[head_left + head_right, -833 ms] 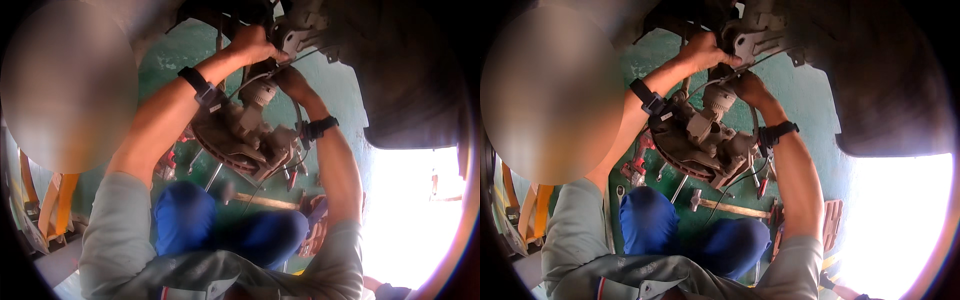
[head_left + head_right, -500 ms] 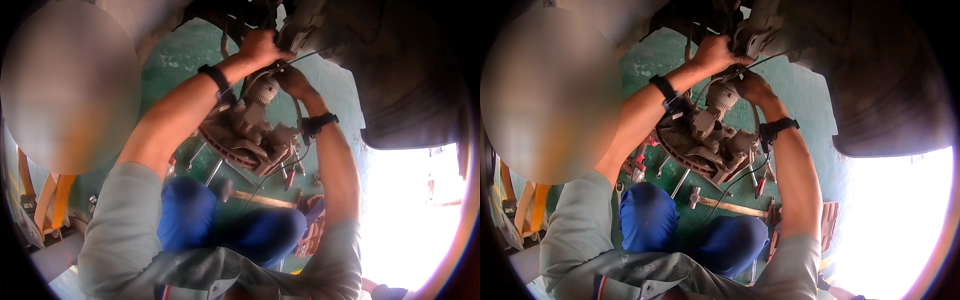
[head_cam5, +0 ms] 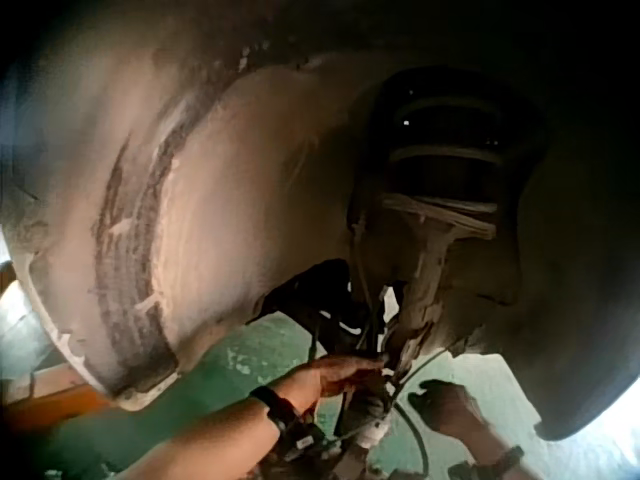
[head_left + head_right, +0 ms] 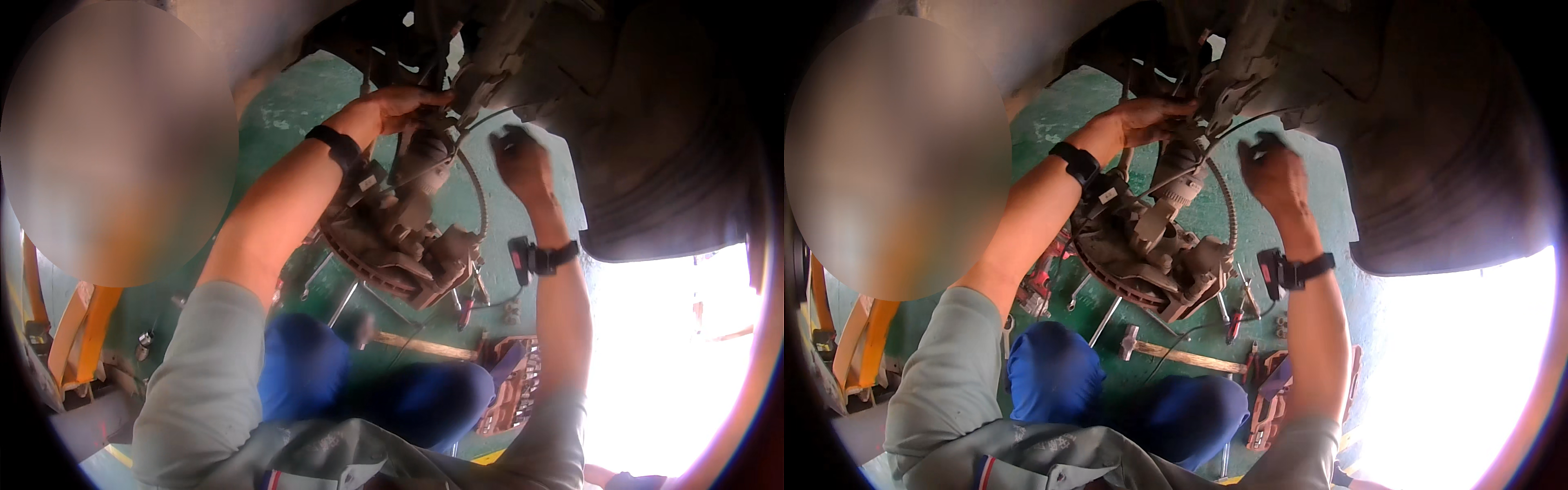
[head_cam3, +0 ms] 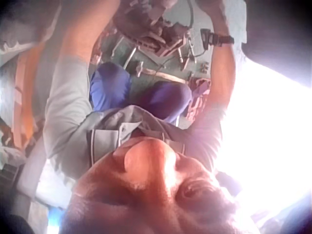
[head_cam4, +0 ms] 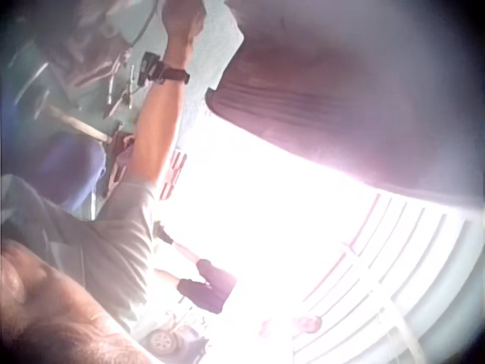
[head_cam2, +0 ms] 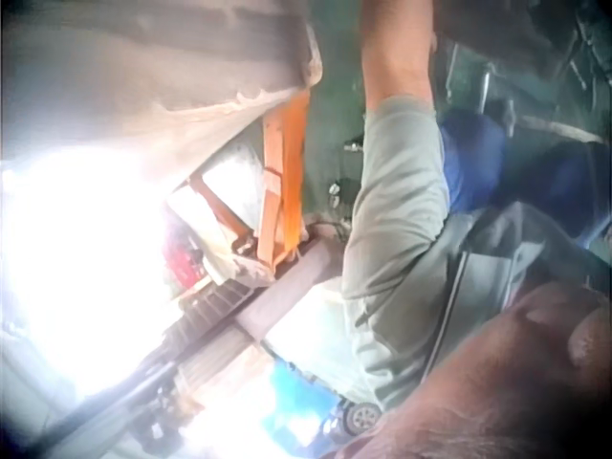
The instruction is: The person uses a screwdriver and a lug wrench to remove components from the wheel hub assembly. The person then leverages a long metal bar to loosen and remove the central axle nut from the brake assembly.
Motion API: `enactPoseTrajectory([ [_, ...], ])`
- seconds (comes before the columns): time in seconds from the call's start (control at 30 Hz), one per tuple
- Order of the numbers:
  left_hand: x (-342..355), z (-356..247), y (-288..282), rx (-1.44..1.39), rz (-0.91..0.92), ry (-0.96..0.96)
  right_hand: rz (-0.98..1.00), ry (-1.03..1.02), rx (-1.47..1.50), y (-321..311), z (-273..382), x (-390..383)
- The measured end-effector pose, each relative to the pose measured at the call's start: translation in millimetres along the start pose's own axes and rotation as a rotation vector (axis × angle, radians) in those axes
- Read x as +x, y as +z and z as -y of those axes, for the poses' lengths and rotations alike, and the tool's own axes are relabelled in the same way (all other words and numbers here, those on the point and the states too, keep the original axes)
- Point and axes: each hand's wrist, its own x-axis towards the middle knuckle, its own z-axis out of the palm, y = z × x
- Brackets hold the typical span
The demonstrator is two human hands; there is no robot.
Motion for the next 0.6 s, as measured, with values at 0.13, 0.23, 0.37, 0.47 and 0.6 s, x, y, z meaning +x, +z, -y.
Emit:
enactPoseTrajectory([
  [0.13,8.0,14.3,-4.7,-0.160,0.010,-0.027,-0.309,-0.251,0.084,-25.1,44.9,30.3],
  [0.23,8.8,17.4,15.3,-0.136,-0.021,0.018,-0.471,-0.348,-0.297,7.3,25.4,79.3],
  [0.37,6.0,18.5,8.2,-0.063,-0.073,0.037,-0.052,-0.280,-0.027,3.4,39.7,81.9],
  [0.47,13.9,17.4,24.3,-0.042,-0.104,0.004,-0.418,-0.489,-0.533,8.2,14.9,97.3],
  [0.6,22.2,20.9,9.5,0.033,-0.215,0.008,0.243,-0.147,-0.048,-10.7,35.9,105.4],
])
